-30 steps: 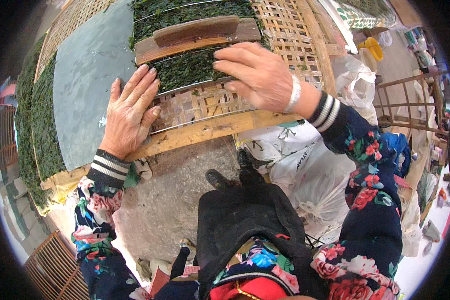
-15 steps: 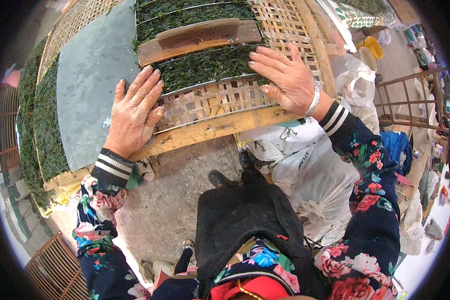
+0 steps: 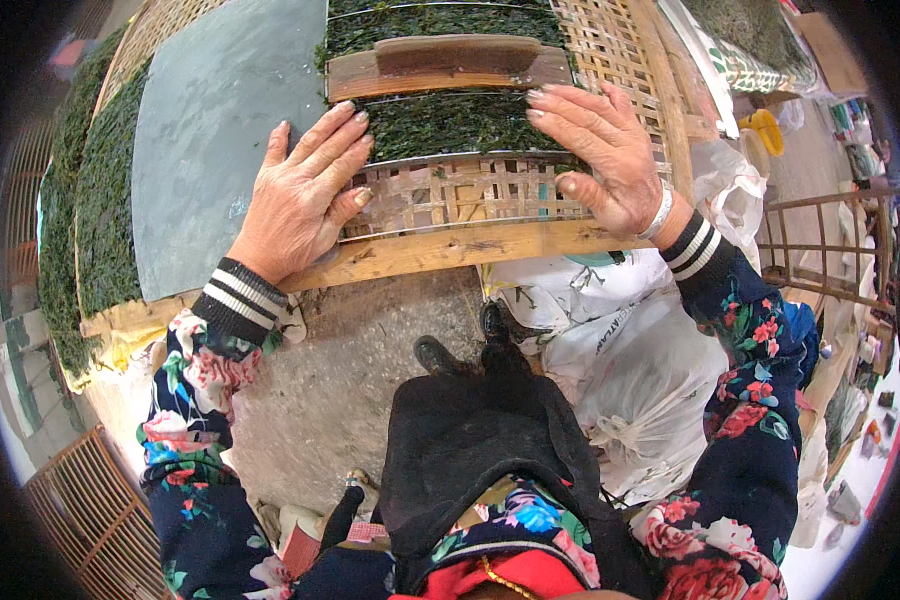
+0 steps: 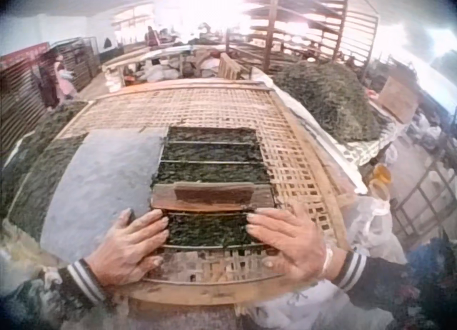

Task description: The person repeatedly scoops green tea leaves from a large pile and places them into a rectangular wooden sieve. They spread the leaves evenly within the sieve and then return to the pile to repeat the process.

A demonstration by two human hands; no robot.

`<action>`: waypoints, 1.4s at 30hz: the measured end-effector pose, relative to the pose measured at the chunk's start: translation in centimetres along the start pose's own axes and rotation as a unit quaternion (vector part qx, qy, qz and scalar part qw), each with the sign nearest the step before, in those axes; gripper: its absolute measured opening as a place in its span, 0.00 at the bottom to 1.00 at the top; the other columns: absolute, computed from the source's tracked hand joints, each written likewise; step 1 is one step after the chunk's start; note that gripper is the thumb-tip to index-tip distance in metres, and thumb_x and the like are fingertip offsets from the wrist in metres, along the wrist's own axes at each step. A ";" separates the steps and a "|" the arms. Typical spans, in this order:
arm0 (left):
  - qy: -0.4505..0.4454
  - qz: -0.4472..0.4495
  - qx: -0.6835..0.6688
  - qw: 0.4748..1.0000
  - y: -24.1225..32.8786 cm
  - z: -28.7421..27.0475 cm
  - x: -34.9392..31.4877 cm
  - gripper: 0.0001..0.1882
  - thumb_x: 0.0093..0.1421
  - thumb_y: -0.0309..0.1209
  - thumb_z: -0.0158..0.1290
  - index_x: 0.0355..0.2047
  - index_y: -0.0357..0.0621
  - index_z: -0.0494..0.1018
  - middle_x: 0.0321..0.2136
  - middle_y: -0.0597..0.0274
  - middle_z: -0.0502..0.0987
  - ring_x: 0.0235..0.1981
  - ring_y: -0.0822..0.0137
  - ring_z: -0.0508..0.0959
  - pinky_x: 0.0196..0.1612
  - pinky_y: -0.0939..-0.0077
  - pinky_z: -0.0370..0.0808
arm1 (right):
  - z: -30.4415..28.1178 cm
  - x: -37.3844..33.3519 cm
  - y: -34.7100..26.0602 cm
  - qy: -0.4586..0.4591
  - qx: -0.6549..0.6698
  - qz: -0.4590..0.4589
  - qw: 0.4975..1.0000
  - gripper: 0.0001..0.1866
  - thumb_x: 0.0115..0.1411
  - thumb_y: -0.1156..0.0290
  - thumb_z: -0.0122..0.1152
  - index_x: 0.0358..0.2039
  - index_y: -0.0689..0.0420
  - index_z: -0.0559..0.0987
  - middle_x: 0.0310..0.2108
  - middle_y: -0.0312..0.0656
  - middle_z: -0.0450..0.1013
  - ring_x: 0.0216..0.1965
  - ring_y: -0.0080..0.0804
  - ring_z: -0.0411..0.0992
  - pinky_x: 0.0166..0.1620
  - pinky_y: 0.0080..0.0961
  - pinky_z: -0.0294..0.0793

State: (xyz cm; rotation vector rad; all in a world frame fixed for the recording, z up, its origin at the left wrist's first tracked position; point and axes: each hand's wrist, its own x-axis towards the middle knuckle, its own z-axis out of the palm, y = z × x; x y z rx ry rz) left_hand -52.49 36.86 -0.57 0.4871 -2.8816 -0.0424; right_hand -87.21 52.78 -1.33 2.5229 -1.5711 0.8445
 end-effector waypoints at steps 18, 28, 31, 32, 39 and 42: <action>0.025 0.004 0.016 1.000 -0.2 0.7 -0.4 0.24 0.70 0.44 0.51 0.61 0.44 0.73 0.69 0.62 0.67 0.72 0.64 0.61 0.69 0.39 0.54 | 2.8 2.7 -1.8 -0.098 -0.076 -0.058 0.991 0.28 0.68 0.49 0.51 0.59 0.56 0.76 0.60 0.44 0.74 0.64 0.43 0.68 0.62 0.66 0.56; 0.011 0.003 0.015 1.000 -0.2 0.5 -0.4 0.25 0.69 0.42 0.51 0.62 0.45 0.72 0.69 0.63 0.66 0.73 0.65 0.59 0.69 0.39 0.53 | 1.4 0.5 -0.5 -0.086 -0.083 -0.031 0.992 0.24 0.66 0.55 0.54 0.56 0.56 0.77 0.58 0.43 0.75 0.60 0.41 0.71 0.62 0.60 0.54; 0.007 0.002 0.017 1.000 -0.2 0.4 -0.4 0.24 0.69 0.42 0.51 0.62 0.45 0.72 0.69 0.63 0.66 0.73 0.65 0.59 0.69 0.39 0.53 | 1.1 0.5 -0.2 -0.064 -0.072 -0.030 0.995 0.23 0.65 0.56 0.56 0.56 0.56 0.77 0.58 0.43 0.75 0.60 0.41 0.71 0.62 0.59 0.55; 0.007 0.000 0.014 1.000 -0.1 0.4 -0.4 0.24 0.69 0.41 0.51 0.62 0.45 0.72 0.69 0.62 0.66 0.73 0.65 0.59 0.69 0.38 0.53 | 1.0 0.5 -0.2 -0.056 -0.085 -0.026 0.995 0.23 0.65 0.56 0.57 0.56 0.56 0.78 0.58 0.43 0.75 0.60 0.41 0.71 0.62 0.59 0.55; 0.031 0.007 0.011 0.999 0.1 0.4 -0.5 0.23 0.69 0.41 0.51 0.61 0.45 0.73 0.69 0.62 0.67 0.72 0.64 0.61 0.69 0.38 0.55 | 2.4 2.3 -1.2 -0.053 -0.108 -0.037 0.992 0.24 0.64 0.55 0.57 0.54 0.57 0.79 0.57 0.44 0.75 0.57 0.43 0.70 0.59 0.55 0.57; 0.039 0.016 0.015 0.999 -0.2 0.8 -0.6 0.23 0.69 0.42 0.51 0.59 0.44 0.74 0.67 0.61 0.69 0.72 0.64 0.61 0.68 0.37 0.58 | 3.3 3.2 -1.9 -0.101 -0.142 -0.034 0.984 0.24 0.65 0.55 0.56 0.54 0.58 0.79 0.56 0.45 0.75 0.57 0.44 0.69 0.60 0.55 0.57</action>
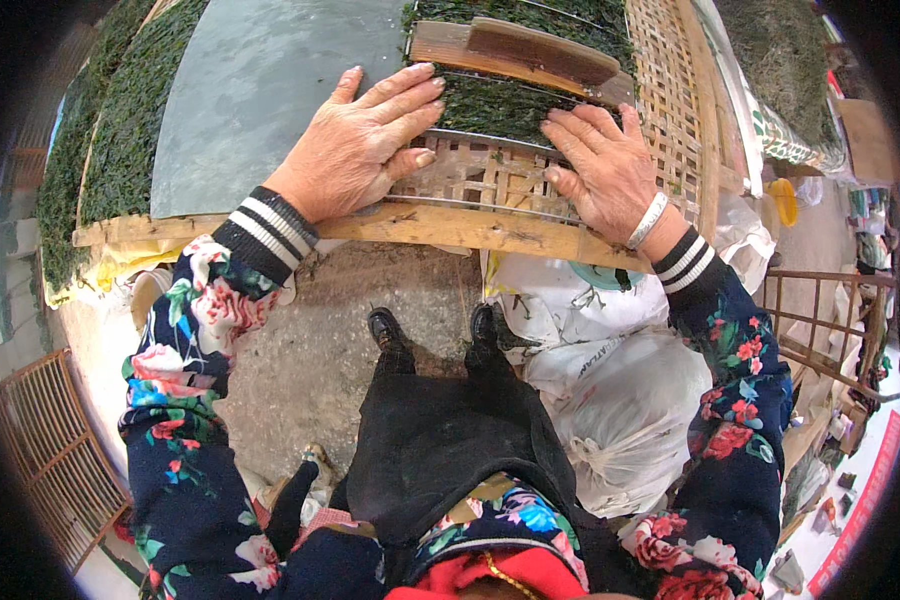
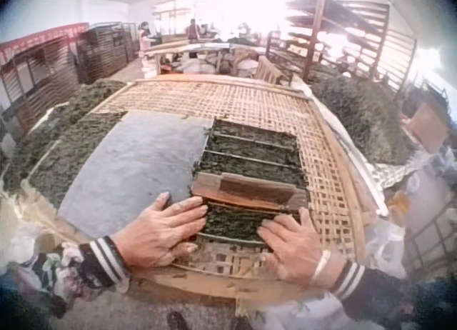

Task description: The person repeatedly scoops green tea leaves from a large pile and places them into a rectangular wooden sieve. They spread the leaves evenly within the sieve and then return to the pile to repeat the process.

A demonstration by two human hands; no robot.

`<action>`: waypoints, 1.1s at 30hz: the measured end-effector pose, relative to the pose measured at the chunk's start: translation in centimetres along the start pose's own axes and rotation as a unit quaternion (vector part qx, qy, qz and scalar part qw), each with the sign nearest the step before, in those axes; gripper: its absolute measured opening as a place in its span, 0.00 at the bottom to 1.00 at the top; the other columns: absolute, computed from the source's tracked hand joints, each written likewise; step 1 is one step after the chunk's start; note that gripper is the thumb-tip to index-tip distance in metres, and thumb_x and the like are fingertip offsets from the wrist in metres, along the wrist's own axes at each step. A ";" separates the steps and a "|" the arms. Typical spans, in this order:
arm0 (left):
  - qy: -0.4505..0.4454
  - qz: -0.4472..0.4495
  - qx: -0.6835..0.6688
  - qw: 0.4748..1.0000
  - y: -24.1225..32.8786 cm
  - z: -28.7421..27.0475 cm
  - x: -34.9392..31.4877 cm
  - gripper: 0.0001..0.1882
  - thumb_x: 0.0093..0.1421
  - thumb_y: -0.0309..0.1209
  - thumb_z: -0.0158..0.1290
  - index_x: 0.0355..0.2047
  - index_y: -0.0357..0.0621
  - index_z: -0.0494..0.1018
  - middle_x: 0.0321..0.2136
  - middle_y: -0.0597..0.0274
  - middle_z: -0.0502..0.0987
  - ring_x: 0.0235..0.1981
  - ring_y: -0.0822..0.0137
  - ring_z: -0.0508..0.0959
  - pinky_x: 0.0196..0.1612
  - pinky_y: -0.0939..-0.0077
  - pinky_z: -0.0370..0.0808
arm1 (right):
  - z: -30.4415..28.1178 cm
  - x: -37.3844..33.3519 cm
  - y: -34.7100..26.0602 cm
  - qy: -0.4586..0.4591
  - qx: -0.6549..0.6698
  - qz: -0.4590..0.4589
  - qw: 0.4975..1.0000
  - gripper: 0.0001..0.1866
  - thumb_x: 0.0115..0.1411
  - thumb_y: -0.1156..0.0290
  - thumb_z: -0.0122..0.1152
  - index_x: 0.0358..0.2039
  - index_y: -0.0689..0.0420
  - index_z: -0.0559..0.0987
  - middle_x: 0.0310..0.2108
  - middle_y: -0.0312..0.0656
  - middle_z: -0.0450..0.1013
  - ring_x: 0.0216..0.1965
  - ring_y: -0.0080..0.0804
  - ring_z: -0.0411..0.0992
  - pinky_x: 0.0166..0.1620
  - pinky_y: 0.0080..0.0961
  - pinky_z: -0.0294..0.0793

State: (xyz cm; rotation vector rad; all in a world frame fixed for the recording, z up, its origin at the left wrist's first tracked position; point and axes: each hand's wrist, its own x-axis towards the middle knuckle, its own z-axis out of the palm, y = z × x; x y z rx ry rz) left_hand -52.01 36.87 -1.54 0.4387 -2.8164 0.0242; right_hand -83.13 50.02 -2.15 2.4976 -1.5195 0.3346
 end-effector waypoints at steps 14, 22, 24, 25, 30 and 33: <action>0.104 0.018 -0.046 0.993 -1.7 -3.8 -4.1 0.31 0.67 0.46 0.52 0.67 0.51 0.66 0.72 0.57 0.61 0.75 0.53 0.54 0.70 0.33 0.49 | -0.3 -6.5 0.7 0.068 0.115 0.364 0.922 0.22 0.70 0.63 0.54 0.60 0.59 0.77 0.60 0.49 0.74 0.62 0.46 0.69 0.66 0.37 0.63; 0.294 -0.203 0.073 0.931 -11.2 -7.2 -19.7 0.11 0.55 0.28 0.63 0.40 0.48 0.83 0.42 0.60 0.83 0.50 0.56 0.79 0.57 0.54 0.72 | 4.1 -13.3 4.3 0.039 0.037 0.428 0.902 0.33 0.75 0.50 0.41 0.71 0.60 0.64 0.73 0.58 0.54 0.73 0.56 0.52 0.73 0.44 0.49; 0.409 -0.316 0.074 0.853 -15.5 -9.7 -27.3 0.09 0.53 0.24 0.64 0.35 0.49 0.84 0.35 0.62 0.83 0.44 0.57 0.80 0.51 0.63 0.76 | 4.1 -13.9 4.7 0.032 -0.024 0.419 0.907 0.36 0.75 0.46 0.39 0.70 0.62 0.63 0.73 0.58 0.54 0.74 0.56 0.50 0.74 0.44 0.47; 0.459 -0.381 0.060 0.800 -17.6 -10.1 -30.7 0.09 0.52 0.23 0.64 0.34 0.49 0.85 0.34 0.62 0.83 0.42 0.57 0.80 0.49 0.65 0.77 | 4.1 -14.1 4.8 0.056 -0.026 0.419 0.906 0.37 0.75 0.44 0.39 0.70 0.63 0.63 0.73 0.58 0.54 0.74 0.55 0.50 0.73 0.44 0.47; 0.290 -0.656 0.181 0.673 -25.2 -10.1 -42.9 0.11 0.52 0.34 0.67 0.36 0.48 0.86 0.35 0.60 0.84 0.41 0.57 0.80 0.52 0.62 0.75 | 4.4 -14.4 5.5 0.060 0.030 0.436 0.898 0.41 0.73 0.40 0.41 0.69 0.65 0.64 0.71 0.59 0.57 0.74 0.55 0.50 0.73 0.46 0.48; 0.145 -0.714 0.183 0.660 -27.4 -8.5 -45.0 0.29 0.52 0.55 0.66 0.46 0.48 0.84 0.46 0.55 0.80 0.54 0.52 0.73 0.60 0.50 0.67 | 5.1 -15.1 5.9 0.057 0.001 0.442 0.895 0.39 0.74 0.41 0.42 0.70 0.63 0.65 0.73 0.56 0.54 0.74 0.53 0.50 0.74 0.48 0.46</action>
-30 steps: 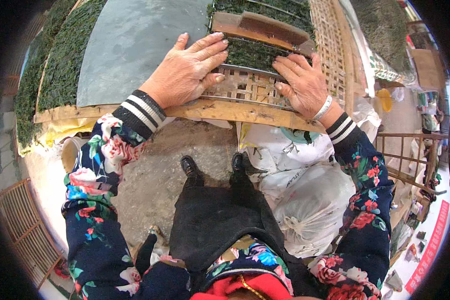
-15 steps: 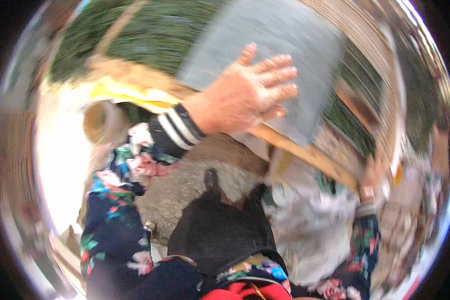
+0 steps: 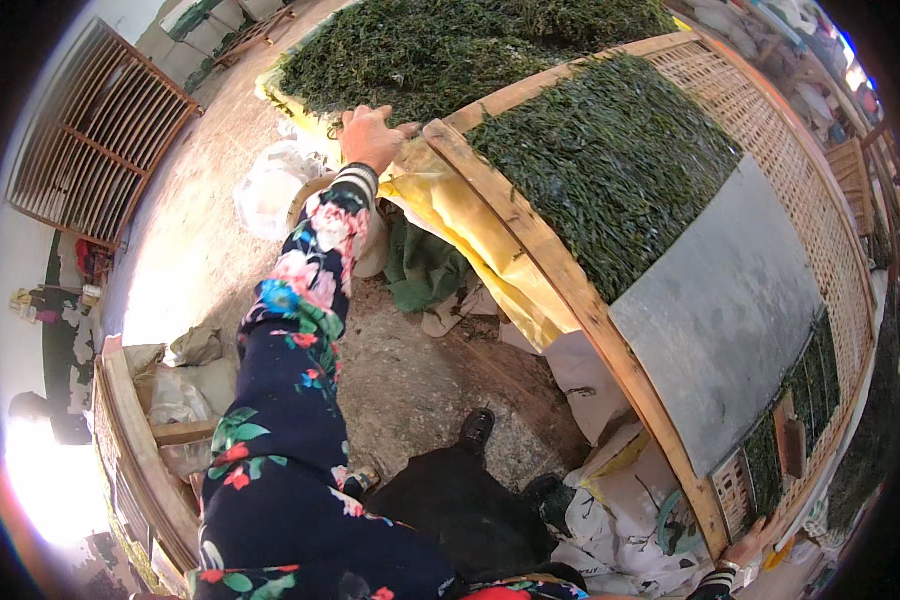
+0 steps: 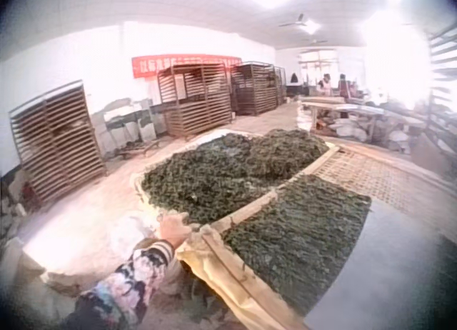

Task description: The person repeatedly scoops green tea leaves from a large pile and places them into a rectangular wooden sieve. They spread the leaves evenly within the sieve and then return to the pile to repeat the process.

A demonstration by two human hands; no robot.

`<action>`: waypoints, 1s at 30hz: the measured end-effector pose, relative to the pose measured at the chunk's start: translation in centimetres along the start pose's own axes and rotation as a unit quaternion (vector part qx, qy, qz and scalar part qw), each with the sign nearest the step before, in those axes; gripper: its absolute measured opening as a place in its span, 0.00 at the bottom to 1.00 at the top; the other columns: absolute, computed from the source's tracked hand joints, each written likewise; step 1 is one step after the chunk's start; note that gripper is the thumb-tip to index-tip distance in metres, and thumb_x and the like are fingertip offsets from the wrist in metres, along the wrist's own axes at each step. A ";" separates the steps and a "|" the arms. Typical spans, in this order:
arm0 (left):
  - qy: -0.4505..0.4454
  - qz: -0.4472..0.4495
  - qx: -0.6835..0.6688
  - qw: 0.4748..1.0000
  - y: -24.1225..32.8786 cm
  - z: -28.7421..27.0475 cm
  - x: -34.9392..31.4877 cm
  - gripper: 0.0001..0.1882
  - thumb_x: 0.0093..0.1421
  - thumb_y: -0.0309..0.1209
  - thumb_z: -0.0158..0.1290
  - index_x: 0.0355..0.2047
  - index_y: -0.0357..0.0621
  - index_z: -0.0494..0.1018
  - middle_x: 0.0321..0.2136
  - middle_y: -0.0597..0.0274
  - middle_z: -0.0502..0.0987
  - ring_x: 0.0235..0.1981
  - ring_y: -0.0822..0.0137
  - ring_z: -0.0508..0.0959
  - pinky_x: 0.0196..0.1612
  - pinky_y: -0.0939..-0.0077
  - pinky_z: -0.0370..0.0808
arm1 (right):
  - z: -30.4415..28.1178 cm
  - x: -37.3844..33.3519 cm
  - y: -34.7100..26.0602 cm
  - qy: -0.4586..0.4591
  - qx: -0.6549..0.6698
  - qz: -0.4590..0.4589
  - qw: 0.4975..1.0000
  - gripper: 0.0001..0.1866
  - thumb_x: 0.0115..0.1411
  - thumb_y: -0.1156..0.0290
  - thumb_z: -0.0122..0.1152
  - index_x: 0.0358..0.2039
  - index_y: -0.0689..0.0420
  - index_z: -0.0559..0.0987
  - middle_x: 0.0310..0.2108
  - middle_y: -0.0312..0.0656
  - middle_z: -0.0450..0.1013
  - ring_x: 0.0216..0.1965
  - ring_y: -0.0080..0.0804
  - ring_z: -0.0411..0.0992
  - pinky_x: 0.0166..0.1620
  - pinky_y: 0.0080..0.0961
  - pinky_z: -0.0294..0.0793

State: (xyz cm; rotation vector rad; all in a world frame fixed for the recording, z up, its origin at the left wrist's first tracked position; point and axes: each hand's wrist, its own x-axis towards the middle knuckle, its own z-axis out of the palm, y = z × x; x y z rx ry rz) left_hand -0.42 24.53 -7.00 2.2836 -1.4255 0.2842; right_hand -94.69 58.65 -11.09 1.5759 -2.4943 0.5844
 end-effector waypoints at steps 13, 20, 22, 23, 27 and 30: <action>-0.042 0.023 -0.015 0.999 0.2 5.2 7.4 0.16 0.52 0.45 0.60 0.36 0.52 0.86 0.37 0.53 0.85 0.42 0.51 0.83 0.51 0.55 0.75 | -0.3 -0.4 1.9 -0.038 0.051 0.083 0.994 0.37 0.74 0.45 0.45 0.71 0.62 0.63 0.73 0.54 0.55 0.74 0.51 0.51 0.73 0.48 0.49; -0.073 -0.110 -0.497 0.858 0.3 -3.2 9.6 0.10 0.60 0.29 0.66 0.41 0.43 0.81 0.30 0.70 0.81 0.25 0.75 0.77 0.28 0.77 0.74 | 2.4 0.5 11.1 -0.066 0.018 0.009 0.998 0.37 0.74 0.47 0.46 0.70 0.66 0.62 0.73 0.52 0.57 0.73 0.50 0.52 0.73 0.44 0.49; -0.061 -0.083 -0.551 0.828 1.7 -6.3 9.7 0.10 0.61 0.28 0.64 0.43 0.43 0.80 0.33 0.69 0.81 0.28 0.75 0.77 0.31 0.77 0.75 | 2.6 0.3 12.0 -0.043 -0.097 -0.165 0.981 0.38 0.75 0.46 0.44 0.70 0.66 0.62 0.73 0.52 0.56 0.74 0.50 0.50 0.74 0.44 0.48; -0.053 -0.068 -0.568 0.818 2.5 -7.7 9.5 0.09 0.62 0.27 0.63 0.43 0.42 0.80 0.34 0.68 0.81 0.32 0.74 0.78 0.34 0.79 0.75 | 2.7 0.1 11.7 -0.066 -0.008 0.069 0.995 0.38 0.75 0.45 0.42 0.70 0.66 0.63 0.73 0.52 0.56 0.74 0.51 0.49 0.74 0.46 0.47; -0.070 0.057 -0.640 0.763 8.1 -12.1 8.5 0.05 0.63 0.24 0.63 0.39 0.41 0.82 0.32 0.70 0.82 0.28 0.77 0.78 0.30 0.78 0.76 | 0.9 -0.9 6.6 -0.059 -0.025 0.029 0.998 0.36 0.74 0.45 0.46 0.69 0.63 0.66 0.71 0.55 0.59 0.72 0.53 0.55 0.73 0.47 0.51; -0.063 0.104 -0.605 0.787 14.7 -14.2 6.3 0.11 0.64 0.24 0.59 0.47 0.39 0.81 0.39 0.62 0.83 0.40 0.69 0.81 0.45 0.76 0.79 | -0.7 -0.5 1.8 0.011 -0.177 -0.285 0.942 0.30 0.75 0.51 0.45 0.66 0.62 0.70 0.67 0.54 0.65 0.68 0.53 0.62 0.70 0.43 0.56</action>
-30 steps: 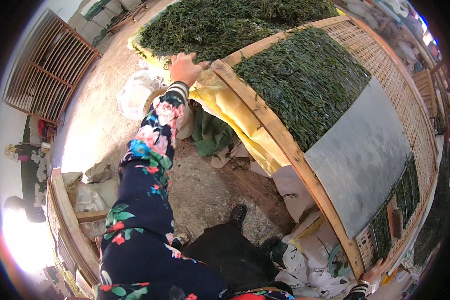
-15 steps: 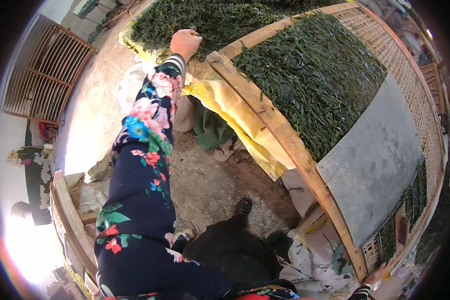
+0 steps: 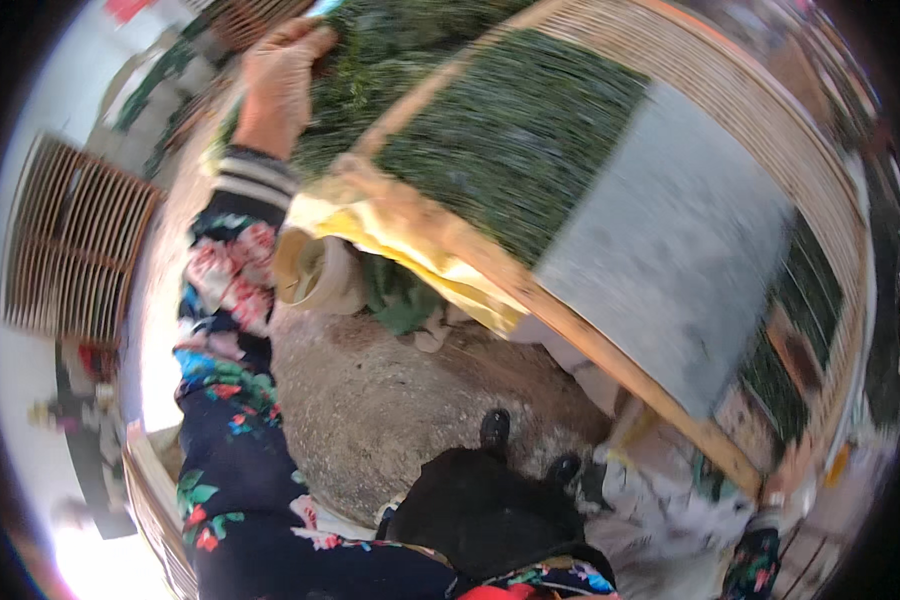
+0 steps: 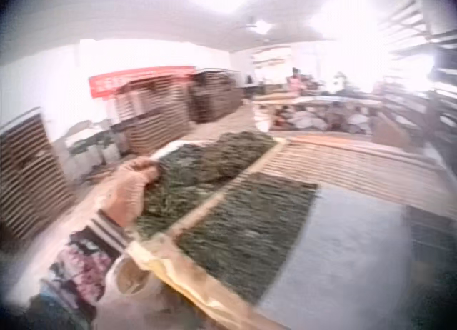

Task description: The person repeatedly scoops green tea leaves from a large pile and places them into a rectangular wooden sieve. They spread the leaves evenly within the sieve and then return to the pile to repeat the process.

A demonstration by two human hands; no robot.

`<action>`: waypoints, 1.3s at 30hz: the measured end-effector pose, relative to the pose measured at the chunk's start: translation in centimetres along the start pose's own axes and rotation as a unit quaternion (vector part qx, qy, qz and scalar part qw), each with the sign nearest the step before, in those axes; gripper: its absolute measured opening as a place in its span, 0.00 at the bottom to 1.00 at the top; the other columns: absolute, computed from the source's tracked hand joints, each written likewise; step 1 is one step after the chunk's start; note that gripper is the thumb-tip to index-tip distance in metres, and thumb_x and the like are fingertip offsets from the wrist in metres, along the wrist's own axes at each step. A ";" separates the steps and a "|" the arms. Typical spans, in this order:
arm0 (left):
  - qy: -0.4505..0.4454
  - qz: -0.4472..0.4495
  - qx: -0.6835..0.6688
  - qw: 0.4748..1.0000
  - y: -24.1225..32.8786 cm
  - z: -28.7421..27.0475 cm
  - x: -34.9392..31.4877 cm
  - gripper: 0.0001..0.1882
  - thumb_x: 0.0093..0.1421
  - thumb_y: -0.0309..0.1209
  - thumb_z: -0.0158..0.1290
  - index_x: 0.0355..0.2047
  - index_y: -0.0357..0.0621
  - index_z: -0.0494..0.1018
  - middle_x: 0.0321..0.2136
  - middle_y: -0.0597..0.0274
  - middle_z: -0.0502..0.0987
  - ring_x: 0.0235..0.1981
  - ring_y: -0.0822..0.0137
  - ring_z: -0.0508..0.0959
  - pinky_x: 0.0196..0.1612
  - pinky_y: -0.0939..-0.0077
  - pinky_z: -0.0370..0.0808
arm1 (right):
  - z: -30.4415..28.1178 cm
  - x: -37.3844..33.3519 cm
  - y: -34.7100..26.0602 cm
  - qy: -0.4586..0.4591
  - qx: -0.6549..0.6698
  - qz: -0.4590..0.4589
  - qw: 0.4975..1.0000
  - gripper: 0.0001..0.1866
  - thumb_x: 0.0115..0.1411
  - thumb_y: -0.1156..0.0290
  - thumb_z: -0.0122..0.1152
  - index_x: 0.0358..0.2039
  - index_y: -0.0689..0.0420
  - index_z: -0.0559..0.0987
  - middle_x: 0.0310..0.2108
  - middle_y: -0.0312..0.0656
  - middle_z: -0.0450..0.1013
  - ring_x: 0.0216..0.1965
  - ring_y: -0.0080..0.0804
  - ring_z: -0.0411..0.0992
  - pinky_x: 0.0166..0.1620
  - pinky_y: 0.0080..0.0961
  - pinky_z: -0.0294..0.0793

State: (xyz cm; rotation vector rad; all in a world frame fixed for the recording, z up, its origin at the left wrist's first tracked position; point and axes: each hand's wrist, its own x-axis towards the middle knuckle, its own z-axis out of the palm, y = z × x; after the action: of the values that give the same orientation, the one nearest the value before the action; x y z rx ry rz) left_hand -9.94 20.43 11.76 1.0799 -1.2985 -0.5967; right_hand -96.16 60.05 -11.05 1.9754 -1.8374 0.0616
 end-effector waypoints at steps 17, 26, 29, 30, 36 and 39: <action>-0.405 -0.016 -0.156 0.901 9.4 46.1 -27.0 0.11 0.59 0.22 0.63 0.43 0.40 0.84 0.32 0.66 0.83 0.31 0.76 0.80 0.35 0.83 0.77 | -3.5 6.9 -7.4 0.070 0.222 0.266 0.936 0.32 0.70 0.40 0.44 0.59 0.51 0.76 0.53 0.46 0.76 0.57 0.49 0.68 0.59 0.50 0.64; -0.467 0.185 0.128 0.855 8.7 49.2 -33.2 0.20 0.53 0.26 0.67 0.48 0.42 0.82 0.31 0.65 0.81 0.32 0.70 0.80 0.38 0.77 0.78 | -3.3 6.7 -7.5 0.066 0.245 0.278 0.926 0.34 0.69 0.37 0.44 0.58 0.52 0.76 0.54 0.45 0.76 0.59 0.47 0.66 0.58 0.52 0.62; -0.472 0.307 0.186 0.806 8.6 49.5 -34.7 0.18 0.54 0.30 0.66 0.46 0.42 0.82 0.41 0.57 0.79 0.42 0.56 0.80 0.46 0.64 0.79 | -3.5 6.8 -7.6 0.059 0.237 0.274 0.930 0.34 0.69 0.37 0.44 0.58 0.53 0.76 0.54 0.46 0.76 0.59 0.48 0.66 0.58 0.53 0.61; -0.486 0.331 0.198 0.784 8.6 49.5 -34.9 0.17 0.54 0.30 0.65 0.45 0.42 0.82 0.42 0.56 0.79 0.44 0.53 0.79 0.47 0.61 0.78 | -3.6 6.8 -7.8 0.056 0.241 0.276 0.929 0.35 0.69 0.37 0.44 0.59 0.53 0.76 0.54 0.46 0.76 0.59 0.49 0.66 0.58 0.53 0.61; -0.465 0.433 0.162 0.755 7.7 49.7 -35.0 0.21 0.49 0.37 0.68 0.43 0.44 0.81 0.43 0.59 0.76 0.48 0.55 0.75 0.49 0.58 0.74 | -3.8 6.8 -8.3 0.050 0.237 0.277 0.930 0.37 0.69 0.36 0.43 0.59 0.56 0.75 0.54 0.48 0.75 0.60 0.51 0.64 0.58 0.56 0.60; -0.478 0.451 0.179 0.732 8.2 49.7 -35.0 0.23 0.49 0.37 0.68 0.46 0.44 0.80 0.44 0.58 0.76 0.49 0.54 0.74 0.50 0.56 0.73 | -4.0 6.8 -8.3 0.049 0.238 0.280 0.929 0.37 0.69 0.36 0.42 0.59 0.56 0.75 0.55 0.48 0.74 0.60 0.51 0.64 0.58 0.56 0.60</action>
State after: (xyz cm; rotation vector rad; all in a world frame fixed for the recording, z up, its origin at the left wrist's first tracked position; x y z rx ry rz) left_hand -66.80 39.34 -1.31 0.2120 -2.6869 -0.0894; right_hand -86.37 55.17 -7.64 1.6006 -2.4228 0.8330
